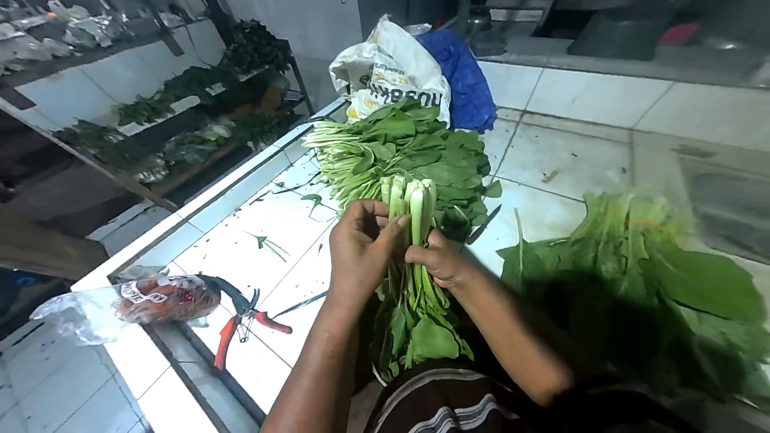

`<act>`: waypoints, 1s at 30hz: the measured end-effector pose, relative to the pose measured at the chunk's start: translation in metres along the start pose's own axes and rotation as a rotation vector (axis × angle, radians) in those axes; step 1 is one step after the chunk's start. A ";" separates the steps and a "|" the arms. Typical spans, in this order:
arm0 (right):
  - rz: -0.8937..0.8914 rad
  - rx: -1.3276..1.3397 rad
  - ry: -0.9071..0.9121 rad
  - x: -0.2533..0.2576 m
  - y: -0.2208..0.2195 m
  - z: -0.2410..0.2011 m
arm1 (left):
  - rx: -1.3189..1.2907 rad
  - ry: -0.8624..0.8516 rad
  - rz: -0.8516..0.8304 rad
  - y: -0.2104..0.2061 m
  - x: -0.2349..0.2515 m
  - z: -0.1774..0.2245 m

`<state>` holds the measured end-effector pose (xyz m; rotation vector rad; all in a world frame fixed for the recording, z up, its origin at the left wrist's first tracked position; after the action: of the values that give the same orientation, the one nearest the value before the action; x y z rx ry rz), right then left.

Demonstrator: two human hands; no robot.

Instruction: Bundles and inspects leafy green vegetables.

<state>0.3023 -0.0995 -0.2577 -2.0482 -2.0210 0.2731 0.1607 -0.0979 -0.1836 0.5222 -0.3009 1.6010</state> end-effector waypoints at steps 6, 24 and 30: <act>-0.194 0.109 -0.005 -0.003 0.010 0.003 | -0.127 -0.005 -0.176 -0.016 0.014 0.004; 0.001 0.019 0.000 0.012 0.023 0.020 | -0.243 0.042 -0.024 -0.004 0.013 0.003; -0.215 0.274 -0.131 0.023 0.023 0.026 | -0.356 0.228 0.084 0.023 0.004 -0.039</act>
<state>0.3168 -0.0752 -0.2885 -1.6740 -2.1218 0.6174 0.1324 -0.0773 -0.2124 0.0535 -0.4282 1.6252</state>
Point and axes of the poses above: each hand's wrist, its own x-axis towards the middle knuckle, its own y-axis out of the back of the hand, z = x × y, the point moved 5 cm from there along x, towards the middle knuckle, and after that the axes turned 12 degrees about z, right-handed, at the moved point
